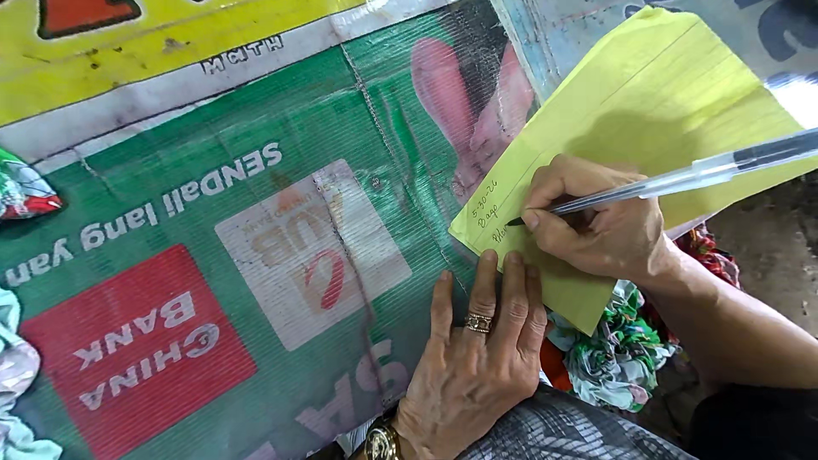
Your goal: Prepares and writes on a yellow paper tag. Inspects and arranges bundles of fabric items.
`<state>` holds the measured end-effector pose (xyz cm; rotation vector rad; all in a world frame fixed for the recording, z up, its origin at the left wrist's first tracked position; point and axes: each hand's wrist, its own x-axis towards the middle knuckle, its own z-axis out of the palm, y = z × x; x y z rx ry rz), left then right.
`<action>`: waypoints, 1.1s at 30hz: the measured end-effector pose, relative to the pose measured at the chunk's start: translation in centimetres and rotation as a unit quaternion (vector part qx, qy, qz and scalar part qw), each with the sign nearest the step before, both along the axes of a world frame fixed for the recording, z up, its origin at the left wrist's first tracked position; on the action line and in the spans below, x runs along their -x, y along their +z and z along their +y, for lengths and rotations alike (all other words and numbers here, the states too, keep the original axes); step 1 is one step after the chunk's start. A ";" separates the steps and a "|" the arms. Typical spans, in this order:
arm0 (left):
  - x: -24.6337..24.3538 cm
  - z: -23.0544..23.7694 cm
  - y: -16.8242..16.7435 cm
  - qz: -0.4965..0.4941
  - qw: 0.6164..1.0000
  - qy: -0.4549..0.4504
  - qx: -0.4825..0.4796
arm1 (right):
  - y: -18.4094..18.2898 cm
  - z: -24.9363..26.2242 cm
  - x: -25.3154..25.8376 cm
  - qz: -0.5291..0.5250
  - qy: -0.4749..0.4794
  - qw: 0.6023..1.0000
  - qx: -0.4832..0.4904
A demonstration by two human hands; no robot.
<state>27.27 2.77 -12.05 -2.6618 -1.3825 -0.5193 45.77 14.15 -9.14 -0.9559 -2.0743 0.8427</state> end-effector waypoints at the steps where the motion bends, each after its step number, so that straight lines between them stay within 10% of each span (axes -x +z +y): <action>1: 0.0 0.0 0.0 0.000 1.000 0.000 0.000 | 0.0 0.0 0.0 -0.001 0.000 1.000 -0.002; 33: 0.1 0.0 0.0 -0.002 1.000 -0.003 0.000 | 0.0 0.1 -0.1 -0.014 -0.029 0.999 -0.003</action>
